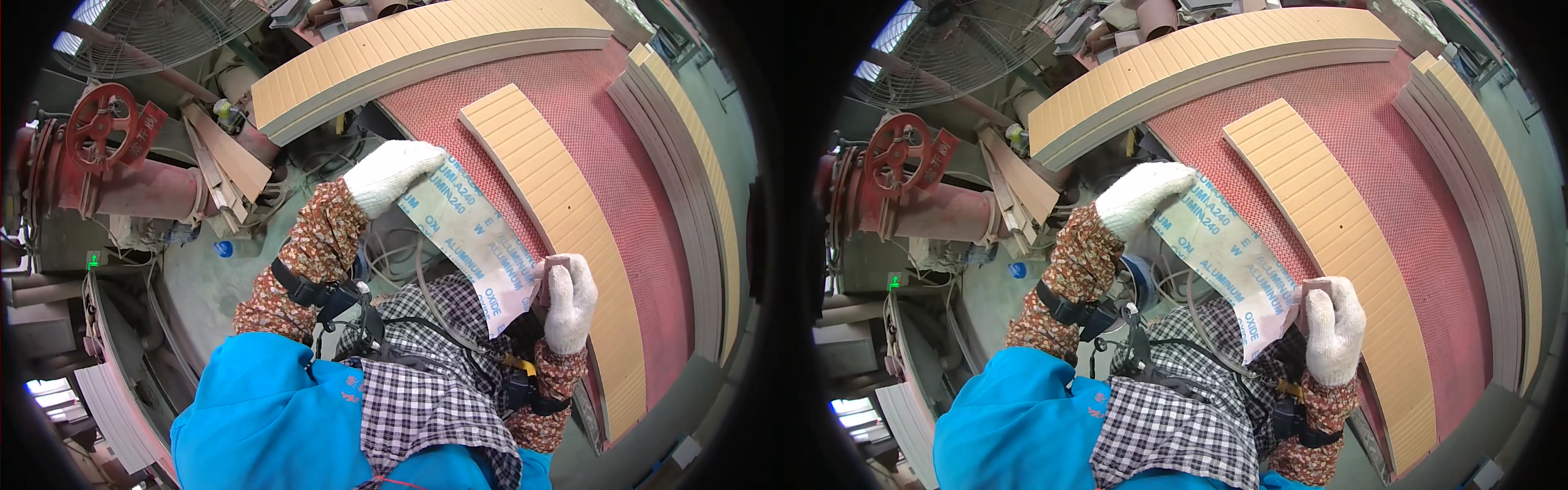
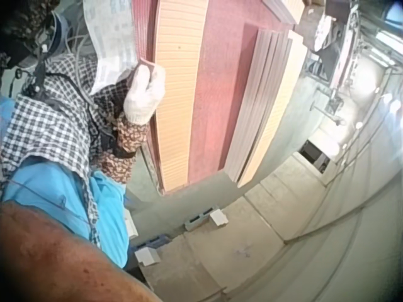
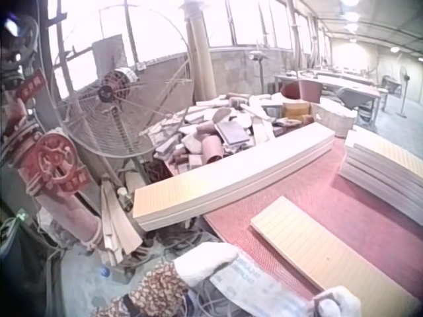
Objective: Sanding the surfaces and edges of a wooden board using sandpaper in a workshop environment.
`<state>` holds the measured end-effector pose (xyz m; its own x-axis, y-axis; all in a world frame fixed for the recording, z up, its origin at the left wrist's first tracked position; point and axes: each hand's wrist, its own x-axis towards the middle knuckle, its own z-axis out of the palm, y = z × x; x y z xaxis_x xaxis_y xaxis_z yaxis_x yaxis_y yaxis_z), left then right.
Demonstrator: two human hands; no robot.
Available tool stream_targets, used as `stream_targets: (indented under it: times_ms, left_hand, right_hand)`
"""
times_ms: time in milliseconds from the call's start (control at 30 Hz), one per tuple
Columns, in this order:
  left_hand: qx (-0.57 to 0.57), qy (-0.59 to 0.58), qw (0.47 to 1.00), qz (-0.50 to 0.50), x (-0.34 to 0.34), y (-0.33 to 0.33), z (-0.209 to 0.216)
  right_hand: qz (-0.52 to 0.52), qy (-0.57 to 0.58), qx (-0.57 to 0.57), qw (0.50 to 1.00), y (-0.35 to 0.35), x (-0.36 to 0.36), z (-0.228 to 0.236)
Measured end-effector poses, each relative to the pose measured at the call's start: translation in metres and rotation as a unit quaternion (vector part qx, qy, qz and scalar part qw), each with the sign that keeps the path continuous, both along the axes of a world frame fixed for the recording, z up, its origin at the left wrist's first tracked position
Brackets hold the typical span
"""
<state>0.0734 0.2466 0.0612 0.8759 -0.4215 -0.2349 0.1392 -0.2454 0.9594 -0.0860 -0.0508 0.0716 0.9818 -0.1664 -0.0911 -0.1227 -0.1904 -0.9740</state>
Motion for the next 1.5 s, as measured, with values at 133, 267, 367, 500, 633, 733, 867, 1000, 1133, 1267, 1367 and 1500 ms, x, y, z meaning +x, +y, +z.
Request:
stream_targets:
  times_ms: [133, 267, 367, 500, 633, 733, 867, 1000, 1133, 1267, 1367, 1500]
  left_hand:
    - [0.01, -0.014, 1.0, -0.005, 0.0001, -0.0006, 0.0024]
    - [0.006, -0.007, 1.0, -0.007, 0.0011, -0.0002, -0.0006]
    - [0.008, -0.014, 1.0, -0.01, 0.0011, -0.0013, 0.0011]
    - [0.018, -0.006, 1.0, -0.008, -0.0002, -0.0029, 0.0074]
    - [0.025, -0.016, 0.999, -0.024, 0.0022, -0.0017, 0.0045]
    - [0.016, 0.01, 1.0, -0.018, 0.0023, -0.0031, 0.0055]
    - [0.012, 0.047, 0.999, -0.018, 0.0042, -0.0035, 0.0072]
    - [0.016, 0.053, 0.998, -0.02, 0.0042, -0.0053, 0.0064]
    - [0.015, 0.051, 0.998, -0.023, 0.0043, -0.0053, 0.0052]
    - [0.022, 0.062, 0.998, -0.019, 0.0035, -0.0063, 0.0075]
    - [0.024, 0.068, 0.997, -0.022, 0.0046, -0.0068, 0.0075]
    - [-0.013, 0.087, 0.996, -0.03, 0.0047, -0.0015, 0.0039]
  right_hand:
    - [-0.003, -0.007, -0.009, 1.0, -0.0005, 0.0, -0.0012]
    - [0.0, -0.005, 0.0, 1.0, -0.0004, 0.0005, -0.0005]
    - [0.003, -0.004, -0.003, 1.0, -0.0001, -0.0001, 0.0018]
    - [-0.002, -0.002, 0.011, 1.0, 0.0018, 0.0, 0.0021]
    - [0.004, -0.008, -0.002, 1.0, 0.0012, 0.0007, 0.0038]
    - [0.006, -0.013, -0.001, 1.0, 0.0015, 0.0009, 0.0041]
    - [0.007, -0.017, -0.002, 1.0, 0.0017, 0.0012, 0.0058]
    - [0.008, -0.013, -0.01, 1.0, 0.0024, 0.0011, 0.008]
    - [0.013, -0.018, -0.013, 1.0, 0.0029, -0.0002, 0.0057]
    - [0.012, -0.017, -0.032, 0.999, 0.0058, 0.0001, 0.0078]
    - [0.006, -0.024, -0.032, 0.999, 0.0053, 0.0001, 0.0079]
    - [0.009, -0.018, -0.019, 1.0, 0.0048, 0.0008, 0.0046]
